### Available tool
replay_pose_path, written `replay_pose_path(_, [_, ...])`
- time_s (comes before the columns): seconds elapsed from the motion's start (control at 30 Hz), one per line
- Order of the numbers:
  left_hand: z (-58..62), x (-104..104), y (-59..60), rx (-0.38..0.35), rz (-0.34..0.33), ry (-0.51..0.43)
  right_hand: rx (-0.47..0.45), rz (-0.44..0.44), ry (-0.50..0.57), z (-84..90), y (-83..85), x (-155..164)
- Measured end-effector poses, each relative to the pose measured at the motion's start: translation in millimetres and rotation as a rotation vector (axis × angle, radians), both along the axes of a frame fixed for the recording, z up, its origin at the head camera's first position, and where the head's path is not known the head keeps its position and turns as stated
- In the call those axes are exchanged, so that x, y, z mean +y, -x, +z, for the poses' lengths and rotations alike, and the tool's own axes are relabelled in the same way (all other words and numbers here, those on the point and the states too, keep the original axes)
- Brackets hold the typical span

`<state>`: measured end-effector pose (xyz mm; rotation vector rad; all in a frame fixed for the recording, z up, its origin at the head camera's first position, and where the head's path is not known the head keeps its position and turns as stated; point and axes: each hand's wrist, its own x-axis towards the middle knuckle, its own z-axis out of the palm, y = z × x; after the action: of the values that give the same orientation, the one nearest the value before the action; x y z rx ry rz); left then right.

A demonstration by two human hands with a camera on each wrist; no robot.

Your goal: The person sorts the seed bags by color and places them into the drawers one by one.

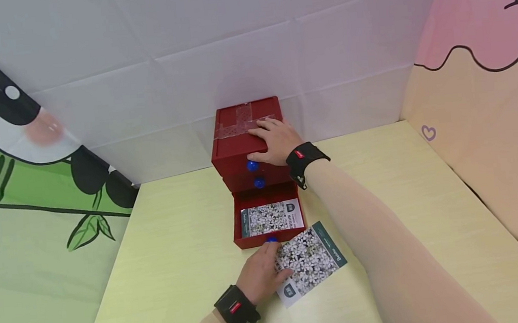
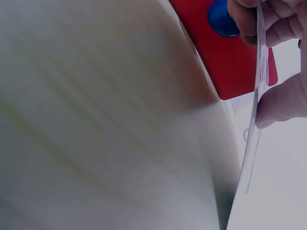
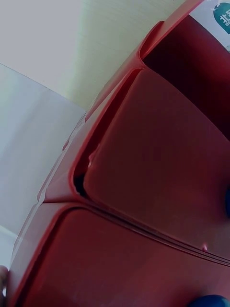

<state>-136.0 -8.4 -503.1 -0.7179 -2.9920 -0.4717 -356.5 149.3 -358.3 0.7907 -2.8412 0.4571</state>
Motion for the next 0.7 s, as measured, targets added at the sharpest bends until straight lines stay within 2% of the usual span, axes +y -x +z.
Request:
replay_pose_path(0.37, [-0.7,-4.9,0.0,0.056,-0.008,-0.03,0.001,-0.002,-0.003,0.1,-0.1,-1.0])
replay_pose_path(0.7, [4.7,-8.3,2.3,0.071,0.001,-0.103,0.005,-0.001,-0.009,0.0,0.4,-1.4])
